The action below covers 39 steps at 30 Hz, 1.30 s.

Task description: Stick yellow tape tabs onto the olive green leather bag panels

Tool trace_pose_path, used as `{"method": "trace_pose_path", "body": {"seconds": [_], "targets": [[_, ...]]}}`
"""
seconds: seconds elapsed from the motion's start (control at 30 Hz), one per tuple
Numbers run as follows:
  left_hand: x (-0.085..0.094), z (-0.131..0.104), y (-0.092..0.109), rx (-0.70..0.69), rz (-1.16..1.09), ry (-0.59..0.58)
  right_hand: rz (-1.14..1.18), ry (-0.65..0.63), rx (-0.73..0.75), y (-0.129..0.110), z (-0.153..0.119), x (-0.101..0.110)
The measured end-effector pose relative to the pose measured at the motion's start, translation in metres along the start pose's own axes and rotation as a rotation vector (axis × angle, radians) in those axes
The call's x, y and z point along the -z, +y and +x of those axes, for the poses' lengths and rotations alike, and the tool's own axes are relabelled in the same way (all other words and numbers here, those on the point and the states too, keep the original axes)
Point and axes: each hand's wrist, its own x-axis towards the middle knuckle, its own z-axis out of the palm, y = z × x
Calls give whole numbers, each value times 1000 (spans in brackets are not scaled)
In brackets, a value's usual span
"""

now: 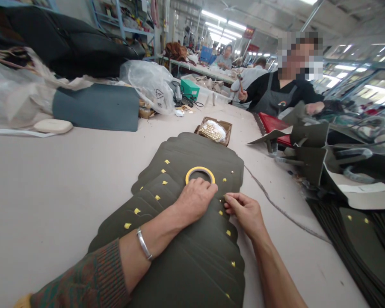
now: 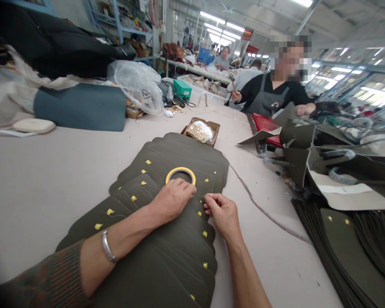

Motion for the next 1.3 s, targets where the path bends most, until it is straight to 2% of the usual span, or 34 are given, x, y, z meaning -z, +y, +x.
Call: {"method": "trace_pose_path", "body": {"seconds": [0.27, 0.4, 0.57, 0.73, 0.9, 1.03, 1.1, 1.17, 1.3], "targets": [[0, -2, 1, -67, -15, -68, -36, -110, 9, 7, 1, 5], [2, -3, 3, -62, -9, -97, -177, -177, 74, 4, -2, 7], [3, -3, 2, -64, -30, -92, -514, -131, 274, -2, -9, 1], [2, -4, 0, -51, -59, -107, -694, -57, 412, -1, -7, -10], [4, -2, 0, -56, -67, -103, -700, -18, 314, 0, -4, -11], [4, -1, -1, -68, -61, -68, -423, -33, 121, 2, -8, 0], [4, -1, -1, -74, -54, -62, -359, -75, 81, 2, -11, 4], [4, -1, -2, -79, -51, -65, -453, -86, 159, 2, -14, 5], [5, 0, -2, -86, -55, -64, -702, -20, 353, 1, -14, -5]]}}
